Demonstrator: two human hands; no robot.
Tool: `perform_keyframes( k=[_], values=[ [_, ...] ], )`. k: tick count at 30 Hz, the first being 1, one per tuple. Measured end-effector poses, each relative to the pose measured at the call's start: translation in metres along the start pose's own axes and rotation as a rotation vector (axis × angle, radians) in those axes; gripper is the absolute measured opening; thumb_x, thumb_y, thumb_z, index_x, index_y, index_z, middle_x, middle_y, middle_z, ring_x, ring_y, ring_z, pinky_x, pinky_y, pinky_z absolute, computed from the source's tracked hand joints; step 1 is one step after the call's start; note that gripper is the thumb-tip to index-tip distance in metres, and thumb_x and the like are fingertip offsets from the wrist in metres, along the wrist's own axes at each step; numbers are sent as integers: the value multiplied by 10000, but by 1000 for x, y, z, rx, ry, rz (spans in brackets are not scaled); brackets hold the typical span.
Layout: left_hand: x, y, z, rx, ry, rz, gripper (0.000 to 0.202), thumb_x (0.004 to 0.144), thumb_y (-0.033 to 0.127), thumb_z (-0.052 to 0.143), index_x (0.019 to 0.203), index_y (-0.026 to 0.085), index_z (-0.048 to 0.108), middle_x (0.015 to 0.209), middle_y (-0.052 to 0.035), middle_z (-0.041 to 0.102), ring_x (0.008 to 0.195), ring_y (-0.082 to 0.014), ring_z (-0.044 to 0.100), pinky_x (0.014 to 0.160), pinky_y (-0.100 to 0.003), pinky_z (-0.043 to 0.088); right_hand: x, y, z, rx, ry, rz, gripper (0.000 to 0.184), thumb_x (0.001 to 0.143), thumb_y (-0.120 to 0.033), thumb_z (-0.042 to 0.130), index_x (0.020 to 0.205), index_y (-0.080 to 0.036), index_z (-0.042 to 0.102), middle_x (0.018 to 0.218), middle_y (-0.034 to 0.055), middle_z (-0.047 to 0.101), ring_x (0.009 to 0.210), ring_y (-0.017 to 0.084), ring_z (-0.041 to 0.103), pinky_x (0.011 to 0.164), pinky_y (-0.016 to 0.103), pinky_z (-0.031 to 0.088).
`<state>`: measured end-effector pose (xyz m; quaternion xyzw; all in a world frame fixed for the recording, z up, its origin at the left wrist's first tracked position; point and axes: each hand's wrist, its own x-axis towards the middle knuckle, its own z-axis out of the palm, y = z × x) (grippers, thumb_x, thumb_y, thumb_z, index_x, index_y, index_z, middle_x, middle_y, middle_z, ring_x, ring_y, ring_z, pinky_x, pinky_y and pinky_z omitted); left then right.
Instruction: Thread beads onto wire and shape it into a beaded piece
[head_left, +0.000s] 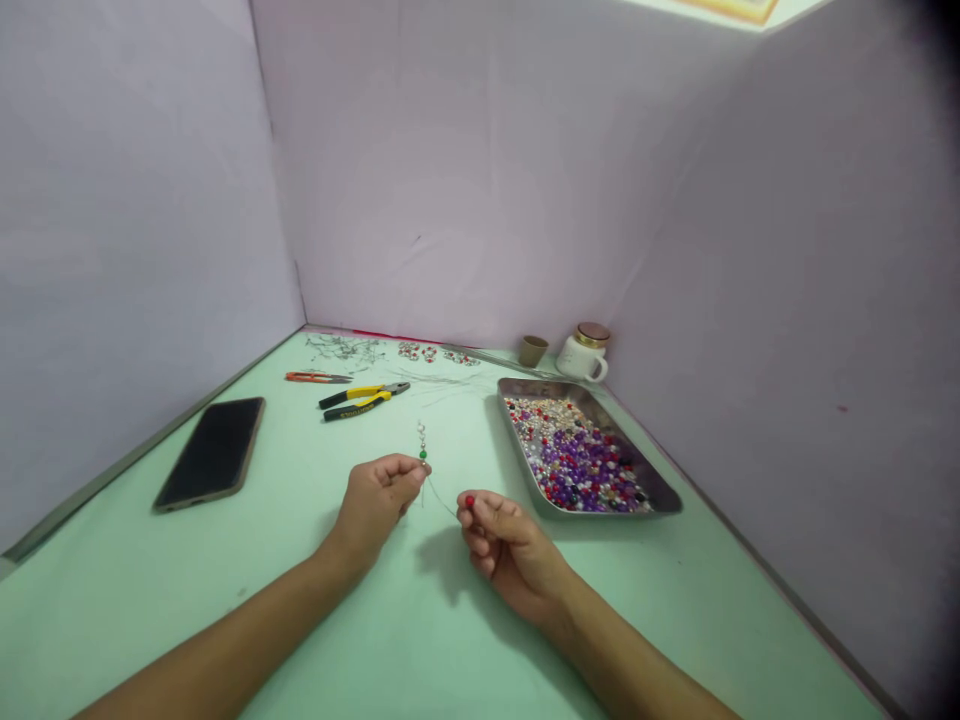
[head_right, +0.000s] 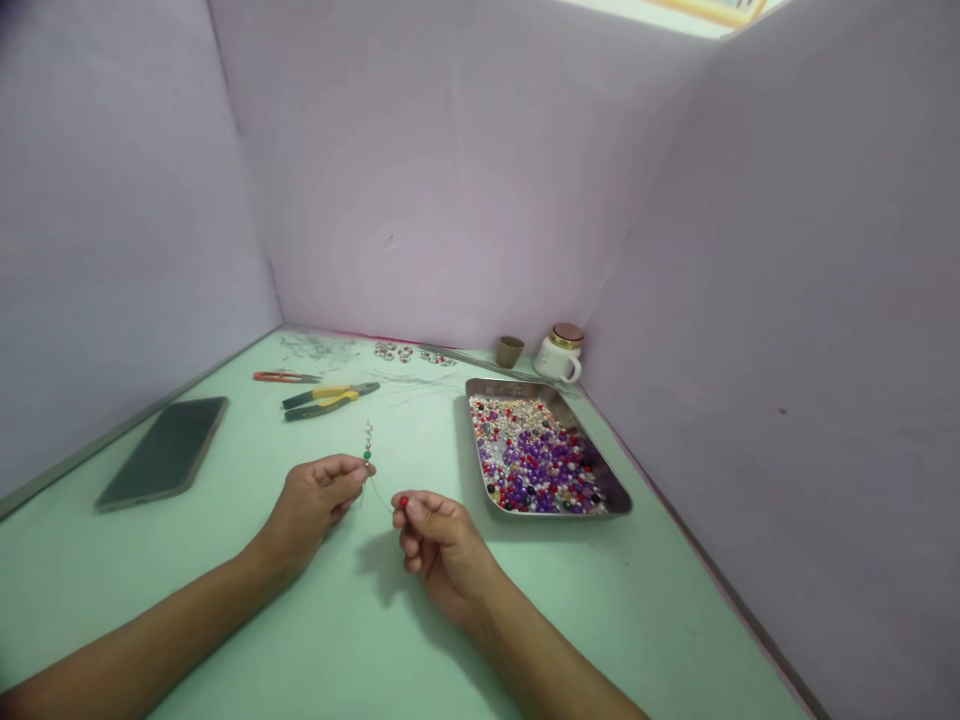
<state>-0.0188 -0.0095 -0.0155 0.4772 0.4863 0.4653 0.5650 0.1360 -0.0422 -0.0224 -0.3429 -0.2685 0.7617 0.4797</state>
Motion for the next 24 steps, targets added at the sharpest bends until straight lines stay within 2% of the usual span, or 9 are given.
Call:
perform_keyframes(
  k=[4,8,15,24],
  values=[
    [-3,1,1,-42,-1,54,250,646,343,607,721,106,586,439,66,352,412,-41,264,396,-177,180,2,4,-5,-87,22,-68,205,567,-267,730,697,-143,630,598,-18,559,393,25,417,344,140,320],
    [-3,7,-2,-66,65,110,222,648,314,608,726,108,577,455,60,379,420,-44,304,397,-176,211,1,9,-6,-192,47,-105,231,534,-269,747,684,-145,622,580,-11,596,377,36,443,357,158,354],
    [-11,11,1,132,175,240,159,718,289,539,757,136,562,509,35,515,383,-40,307,383,-188,242,-3,18,2,-337,62,-115,234,525,-275,743,678,-133,638,601,16,636,386,63,496,389,191,399],
    [-23,7,10,286,68,349,125,728,256,511,692,154,574,540,9,574,554,-117,530,547,-214,418,-2,19,2,-277,59,-110,219,523,-254,743,671,-131,637,593,16,640,386,57,487,399,188,393]
  ],
)
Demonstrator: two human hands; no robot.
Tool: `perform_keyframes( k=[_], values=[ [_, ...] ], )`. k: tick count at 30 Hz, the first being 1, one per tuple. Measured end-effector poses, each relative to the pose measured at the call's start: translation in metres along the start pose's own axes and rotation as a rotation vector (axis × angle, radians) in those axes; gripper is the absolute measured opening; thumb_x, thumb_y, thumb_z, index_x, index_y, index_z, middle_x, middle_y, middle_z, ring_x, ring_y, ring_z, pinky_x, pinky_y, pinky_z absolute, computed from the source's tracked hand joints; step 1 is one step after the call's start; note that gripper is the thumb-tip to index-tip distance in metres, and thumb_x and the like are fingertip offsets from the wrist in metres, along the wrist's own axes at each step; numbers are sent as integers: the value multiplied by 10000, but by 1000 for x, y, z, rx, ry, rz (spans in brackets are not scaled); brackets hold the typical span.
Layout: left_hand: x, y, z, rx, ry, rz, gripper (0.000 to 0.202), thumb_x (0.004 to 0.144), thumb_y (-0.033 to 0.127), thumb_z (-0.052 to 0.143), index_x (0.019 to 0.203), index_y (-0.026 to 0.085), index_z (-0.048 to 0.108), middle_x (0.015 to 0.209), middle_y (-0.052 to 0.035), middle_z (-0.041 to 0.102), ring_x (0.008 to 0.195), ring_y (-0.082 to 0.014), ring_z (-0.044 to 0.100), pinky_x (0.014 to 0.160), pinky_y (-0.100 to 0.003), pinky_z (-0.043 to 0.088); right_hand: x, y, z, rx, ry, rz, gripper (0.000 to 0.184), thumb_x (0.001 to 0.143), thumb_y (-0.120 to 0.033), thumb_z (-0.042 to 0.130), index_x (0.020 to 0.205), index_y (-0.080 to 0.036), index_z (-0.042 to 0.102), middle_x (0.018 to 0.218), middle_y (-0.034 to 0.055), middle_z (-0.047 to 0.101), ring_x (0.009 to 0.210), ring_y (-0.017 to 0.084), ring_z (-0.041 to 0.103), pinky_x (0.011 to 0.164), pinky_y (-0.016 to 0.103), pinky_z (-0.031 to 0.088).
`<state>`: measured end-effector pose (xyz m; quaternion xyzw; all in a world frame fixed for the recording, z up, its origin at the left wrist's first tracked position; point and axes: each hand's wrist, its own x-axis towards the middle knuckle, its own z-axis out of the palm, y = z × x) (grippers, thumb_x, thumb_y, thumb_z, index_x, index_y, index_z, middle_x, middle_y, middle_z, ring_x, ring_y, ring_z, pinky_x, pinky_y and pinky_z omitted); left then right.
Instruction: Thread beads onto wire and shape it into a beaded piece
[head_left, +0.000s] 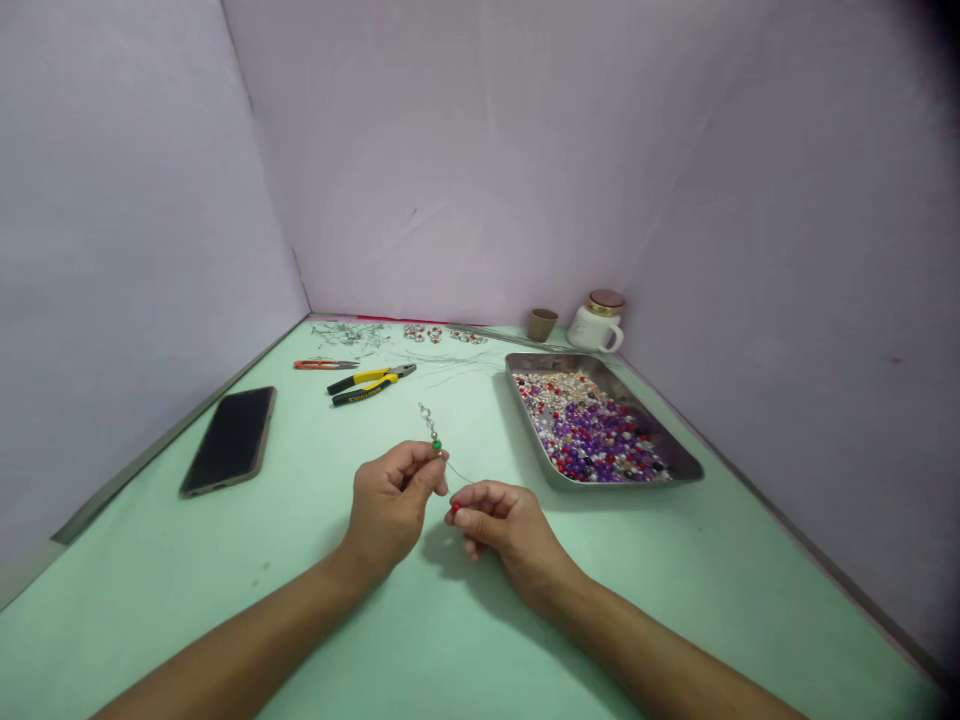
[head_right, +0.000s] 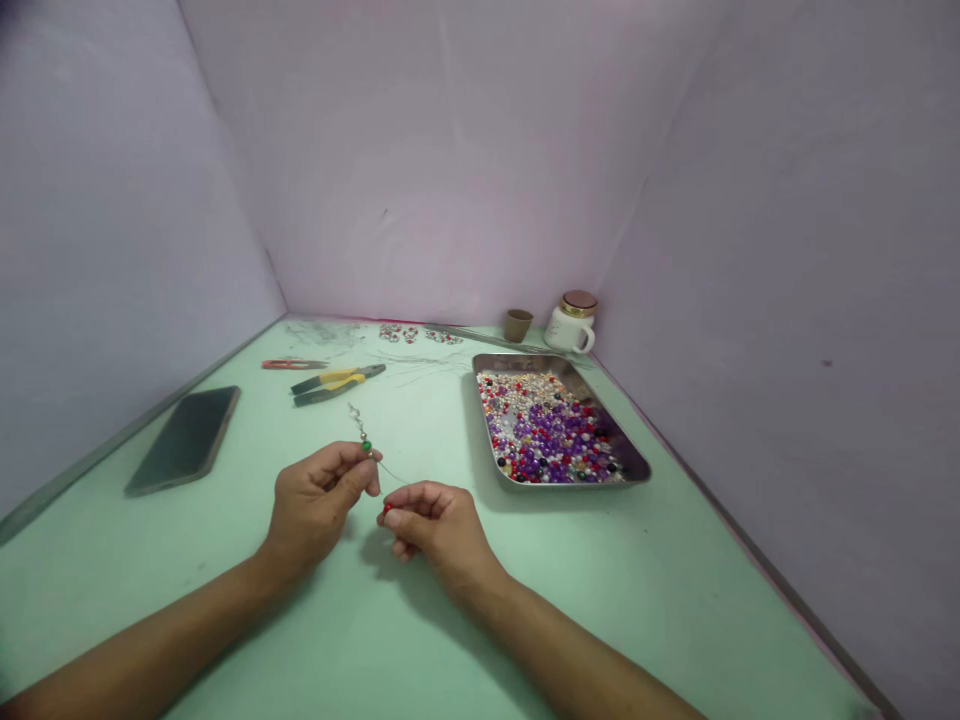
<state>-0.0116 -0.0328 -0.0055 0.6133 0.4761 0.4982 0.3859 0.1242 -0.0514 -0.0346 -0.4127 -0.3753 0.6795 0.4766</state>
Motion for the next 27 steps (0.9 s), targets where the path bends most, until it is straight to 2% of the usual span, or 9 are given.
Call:
perform_keyframes(
  k=[7,14,20,23,27],
  values=[
    [-4,-2,2,-5,-36,51,108,736,235,511,685,158,568,560,16,577,539,-108,534,563,-210,434,1,1,-1,18,8,-1,211,531,-261,738,666,-137,633,579,11,642,365,59,486,384,190,383],
    [-6,-1,2,107,-22,108,142,731,238,510,618,165,554,576,-1,600,567,-128,558,577,-222,436,0,1,-1,21,11,-2,214,540,-277,733,675,-139,640,596,18,650,373,60,492,391,191,385],
    [-6,-3,3,73,-20,112,111,715,229,530,644,156,574,602,-7,598,565,-120,532,557,-217,416,0,-1,0,5,19,5,232,540,-301,728,666,-133,628,587,19,643,370,61,488,387,192,381],
    [-6,1,6,-10,-56,53,120,691,232,550,607,149,567,596,-7,576,558,-118,512,536,-220,397,-1,-1,1,-26,31,-9,245,564,-327,711,673,-128,619,588,15,635,370,58,483,389,190,381],
    [0,2,5,-135,-134,-180,134,664,251,571,596,136,558,457,39,470,431,-69,397,432,-195,313,-3,-5,1,-148,35,-16,317,621,-422,652,654,-110,607,606,30,629,389,58,487,404,187,387]
  ],
)
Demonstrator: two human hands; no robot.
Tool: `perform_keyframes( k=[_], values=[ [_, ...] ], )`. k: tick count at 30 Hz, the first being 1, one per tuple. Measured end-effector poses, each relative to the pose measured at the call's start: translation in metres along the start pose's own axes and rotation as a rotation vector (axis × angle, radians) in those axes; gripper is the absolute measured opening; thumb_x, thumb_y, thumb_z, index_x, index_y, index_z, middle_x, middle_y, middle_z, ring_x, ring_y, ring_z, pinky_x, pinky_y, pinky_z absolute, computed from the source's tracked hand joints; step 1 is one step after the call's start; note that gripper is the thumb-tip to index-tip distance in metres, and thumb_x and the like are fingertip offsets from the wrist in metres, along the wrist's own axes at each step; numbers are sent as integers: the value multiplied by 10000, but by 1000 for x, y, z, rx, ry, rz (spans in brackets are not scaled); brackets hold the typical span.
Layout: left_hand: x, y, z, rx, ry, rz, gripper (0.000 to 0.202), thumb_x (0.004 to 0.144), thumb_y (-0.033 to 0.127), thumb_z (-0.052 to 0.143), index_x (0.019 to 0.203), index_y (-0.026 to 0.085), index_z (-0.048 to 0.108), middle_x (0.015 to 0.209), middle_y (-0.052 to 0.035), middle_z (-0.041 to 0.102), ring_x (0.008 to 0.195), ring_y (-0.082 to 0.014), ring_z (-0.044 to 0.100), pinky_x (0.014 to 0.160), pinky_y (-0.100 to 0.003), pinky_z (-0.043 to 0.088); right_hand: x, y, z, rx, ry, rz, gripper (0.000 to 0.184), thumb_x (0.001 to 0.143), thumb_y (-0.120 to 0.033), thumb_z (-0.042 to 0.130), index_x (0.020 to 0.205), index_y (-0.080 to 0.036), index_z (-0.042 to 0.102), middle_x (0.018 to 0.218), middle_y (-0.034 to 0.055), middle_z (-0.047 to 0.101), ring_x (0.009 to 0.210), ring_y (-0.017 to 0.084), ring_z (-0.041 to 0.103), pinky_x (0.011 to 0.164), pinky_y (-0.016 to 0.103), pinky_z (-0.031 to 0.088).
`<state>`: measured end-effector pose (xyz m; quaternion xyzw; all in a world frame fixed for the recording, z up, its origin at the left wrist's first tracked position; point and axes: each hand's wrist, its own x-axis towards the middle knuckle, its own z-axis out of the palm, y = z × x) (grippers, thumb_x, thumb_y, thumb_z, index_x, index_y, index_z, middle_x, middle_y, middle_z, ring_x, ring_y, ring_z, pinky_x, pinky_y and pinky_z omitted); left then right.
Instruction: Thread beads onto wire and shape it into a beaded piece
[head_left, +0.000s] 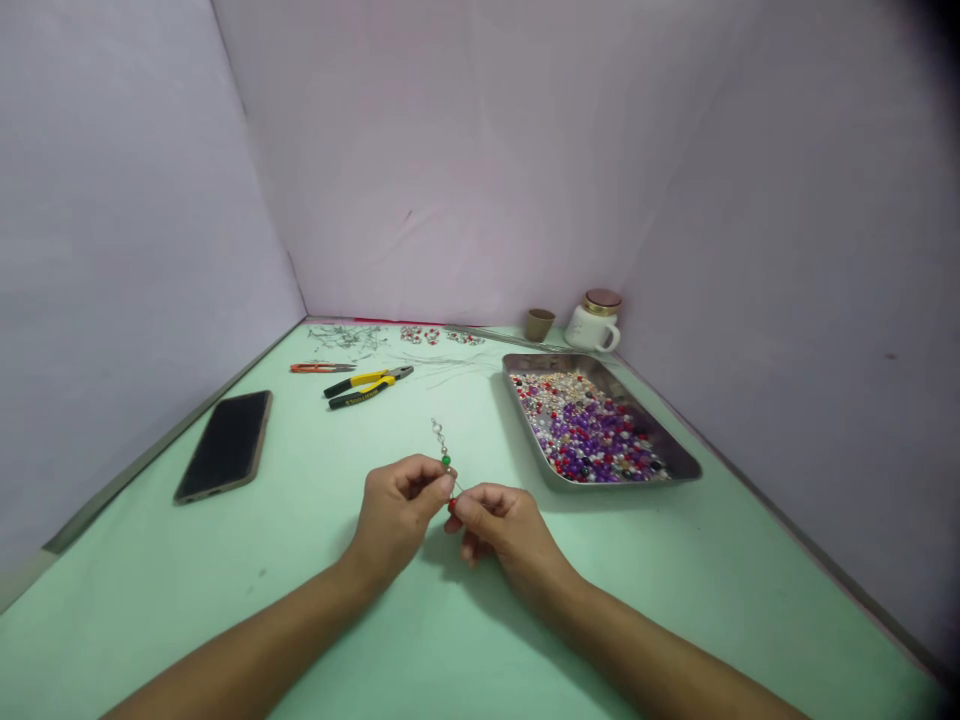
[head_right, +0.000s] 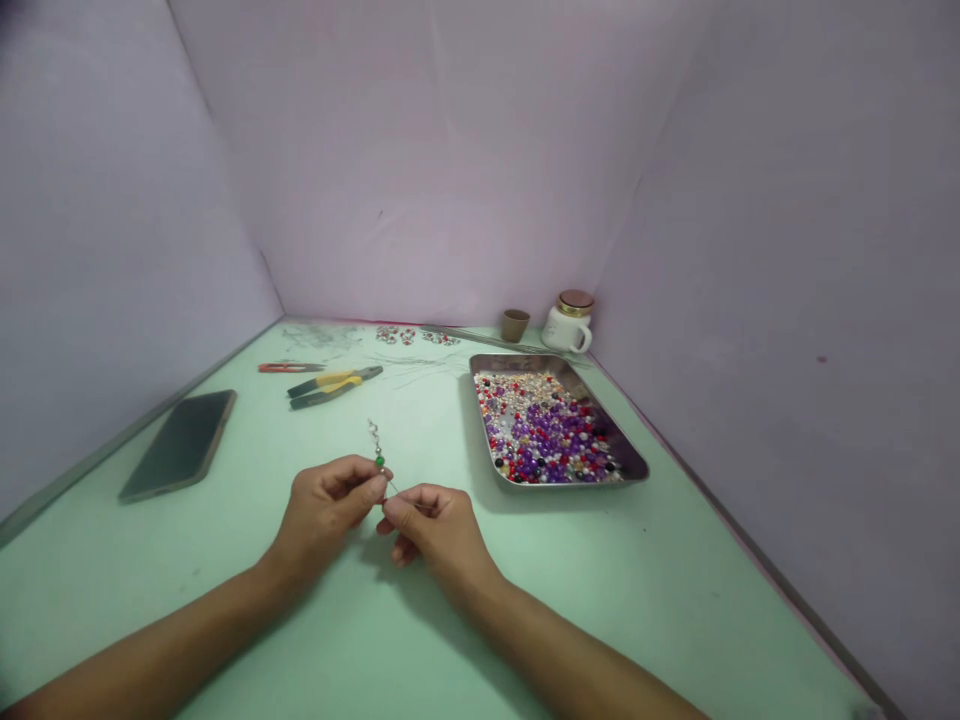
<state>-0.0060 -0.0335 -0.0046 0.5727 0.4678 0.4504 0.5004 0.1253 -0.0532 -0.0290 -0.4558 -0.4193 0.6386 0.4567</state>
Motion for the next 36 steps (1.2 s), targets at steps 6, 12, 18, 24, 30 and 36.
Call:
perform_keyframes(
  k=[6,12,18,24,30,36],
  values=[
    [18,2,-22,-71,-247,-373,75,598,183,563,554,123,556,396,64,392,343,-21,221,353,-180,111,1,-11,-16,-127,15,149,482,696,-564,503,739,-96,612,654,74,624,434,83,515,391,190,386],
    [19,8,-30,32,-624,-521,33,518,121,547,505,111,576,415,24,467,337,-32,261,346,-199,75,3,-10,-18,9,-116,172,356,702,-462,564,809,-123,583,682,42,599,476,89,525,411,206,433],
    [23,10,-31,-81,-377,-379,62,580,177,585,561,118,581,412,43,435,328,-17,238,357,-198,94,7,-6,-21,-89,99,-1,321,701,-415,571,850,-130,574,691,35,596,457,78,486,388,193,381],
    [35,3,-40,-239,-34,-169,101,615,195,613,595,112,559,518,28,460,363,-7,273,358,-177,127,2,1,-14,-787,-131,-510,212,771,-201,476,938,-177,605,863,62,618,739,145,557,644,265,436],
    [39,-2,-40,-228,69,-160,87,613,174,608,623,95,572,505,29,447,365,-10,278,346,-171,134,1,4,1,-1265,-471,-743,213,764,-128,475,908,-185,621,830,62,602,746,144,523,615,232,406],
    [36,-3,-37,-231,88,-174,100,620,189,598,601,103,551,523,29,474,328,2,260,336,-172,119,-3,1,3,-1312,-525,-671,178,769,-118,458,801,-161,628,735,59,587,655,132,501,561,232,382]
  ],
)
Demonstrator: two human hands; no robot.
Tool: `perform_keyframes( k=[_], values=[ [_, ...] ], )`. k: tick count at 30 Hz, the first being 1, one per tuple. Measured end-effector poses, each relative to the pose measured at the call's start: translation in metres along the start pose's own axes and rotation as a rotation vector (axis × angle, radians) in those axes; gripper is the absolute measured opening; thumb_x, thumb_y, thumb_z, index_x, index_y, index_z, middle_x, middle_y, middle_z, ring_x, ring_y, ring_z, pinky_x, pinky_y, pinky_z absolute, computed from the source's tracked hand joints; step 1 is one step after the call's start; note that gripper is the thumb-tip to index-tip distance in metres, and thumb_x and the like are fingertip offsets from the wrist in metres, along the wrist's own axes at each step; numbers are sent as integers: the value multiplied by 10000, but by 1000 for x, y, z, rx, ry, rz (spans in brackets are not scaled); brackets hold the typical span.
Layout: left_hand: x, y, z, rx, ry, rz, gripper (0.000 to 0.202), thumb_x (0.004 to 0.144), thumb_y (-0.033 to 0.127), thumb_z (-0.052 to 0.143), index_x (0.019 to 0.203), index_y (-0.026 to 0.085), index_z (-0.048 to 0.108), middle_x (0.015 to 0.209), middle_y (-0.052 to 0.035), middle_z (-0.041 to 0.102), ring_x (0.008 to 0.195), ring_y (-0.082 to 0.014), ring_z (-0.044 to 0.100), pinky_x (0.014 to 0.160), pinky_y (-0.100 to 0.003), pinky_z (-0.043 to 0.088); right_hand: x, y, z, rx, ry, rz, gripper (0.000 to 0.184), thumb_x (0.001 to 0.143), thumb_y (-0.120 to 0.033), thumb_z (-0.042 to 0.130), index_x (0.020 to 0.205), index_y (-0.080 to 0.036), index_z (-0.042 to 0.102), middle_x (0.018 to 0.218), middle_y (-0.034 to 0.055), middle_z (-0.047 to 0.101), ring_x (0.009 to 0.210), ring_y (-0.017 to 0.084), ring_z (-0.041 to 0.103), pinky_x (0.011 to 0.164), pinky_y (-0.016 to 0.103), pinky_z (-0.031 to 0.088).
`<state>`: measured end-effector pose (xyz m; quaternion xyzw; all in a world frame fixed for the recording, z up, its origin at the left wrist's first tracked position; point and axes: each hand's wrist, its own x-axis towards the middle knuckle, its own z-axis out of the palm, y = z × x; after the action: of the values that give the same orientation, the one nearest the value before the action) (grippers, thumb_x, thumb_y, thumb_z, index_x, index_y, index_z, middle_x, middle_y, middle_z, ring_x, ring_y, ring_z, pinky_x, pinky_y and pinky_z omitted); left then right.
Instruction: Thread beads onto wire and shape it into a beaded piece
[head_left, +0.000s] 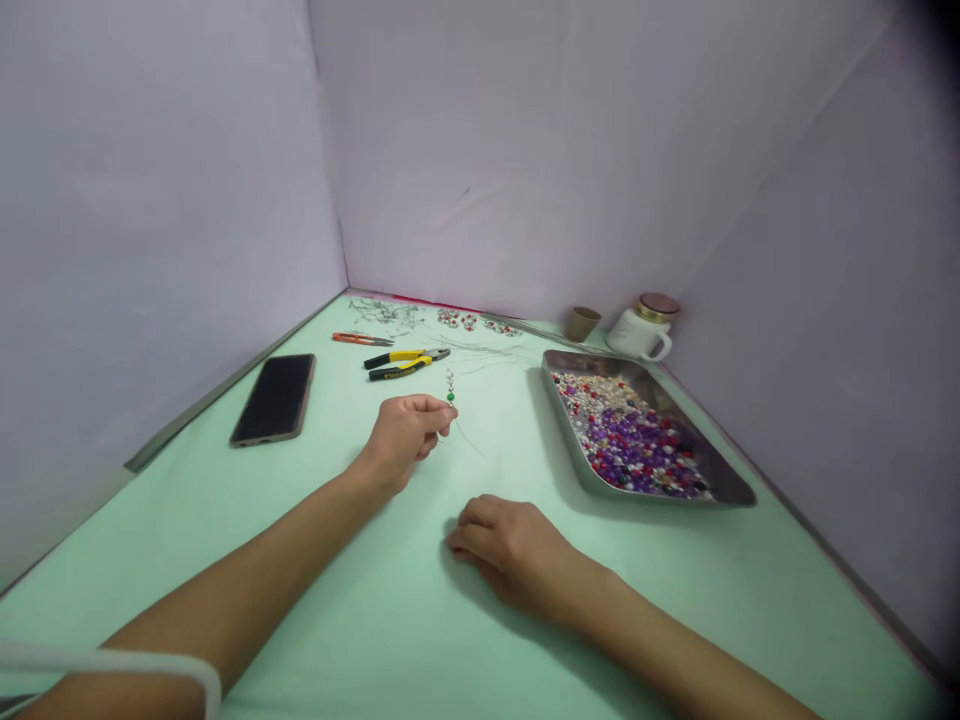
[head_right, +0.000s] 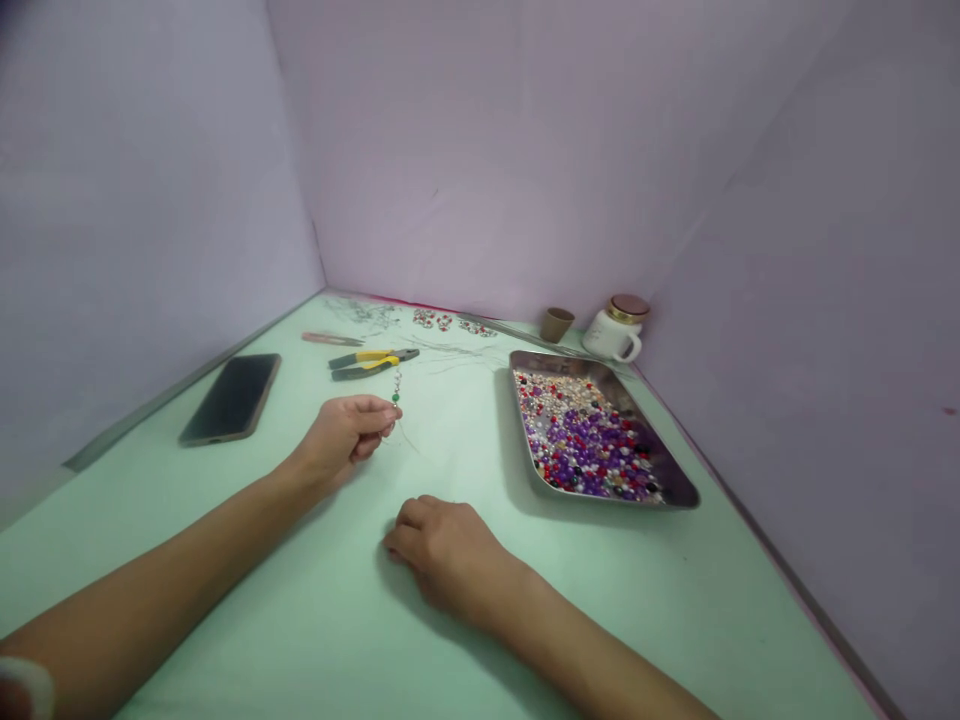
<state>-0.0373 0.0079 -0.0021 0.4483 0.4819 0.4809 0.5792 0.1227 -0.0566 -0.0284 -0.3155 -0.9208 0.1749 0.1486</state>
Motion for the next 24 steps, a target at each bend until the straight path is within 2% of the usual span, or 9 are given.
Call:
perform_keyframes(
  k=[2,6,8,10,14,24],
  values=[
    [-1,-1,1,3,20,3,106,623,199,597,609,105,549,541,19,502,323,1,265,333,-174,120,2,-2,1,184,45,102,158,753,-114,471,767,-155,623,722,51,586,655,129,505,590,245,394],
    [-4,-1,5,40,28,17,127,624,221,606,628,109,547,518,15,527,331,-8,271,337,-171,151,14,0,2,1000,267,509,93,694,-210,580,756,-150,614,634,5,571,544,95,494,487,212,402],
    [-7,0,8,83,31,31,132,626,228,607,635,109,550,505,17,529,344,-16,286,346,-170,183,18,5,1,1325,391,615,185,636,-253,653,779,-140,621,652,6,584,530,82,496,456,193,398],
    [-11,1,11,130,35,57,136,636,239,601,643,112,553,508,18,534,360,-26,308,358,-173,214,18,11,0,1501,467,661,249,579,-249,708,786,-130,635,690,16,607,553,72,516,499,189,421],
    [-19,1,16,218,25,151,132,653,252,585,628,125,560,516,19,543,382,-45,339,379,-189,257,12,15,1,1630,481,691,271,540,-218,743,776,-121,653,691,23,628,561,67,538,566,203,445],
    [-29,-6,22,408,36,309,123,681,233,553,597,145,573,529,27,540,479,-78,440,467,-190,352,10,14,2,1672,508,609,251,530,-202,753,740,-127,636,664,10,624,560,75,542,556,211,448]
  ],
)
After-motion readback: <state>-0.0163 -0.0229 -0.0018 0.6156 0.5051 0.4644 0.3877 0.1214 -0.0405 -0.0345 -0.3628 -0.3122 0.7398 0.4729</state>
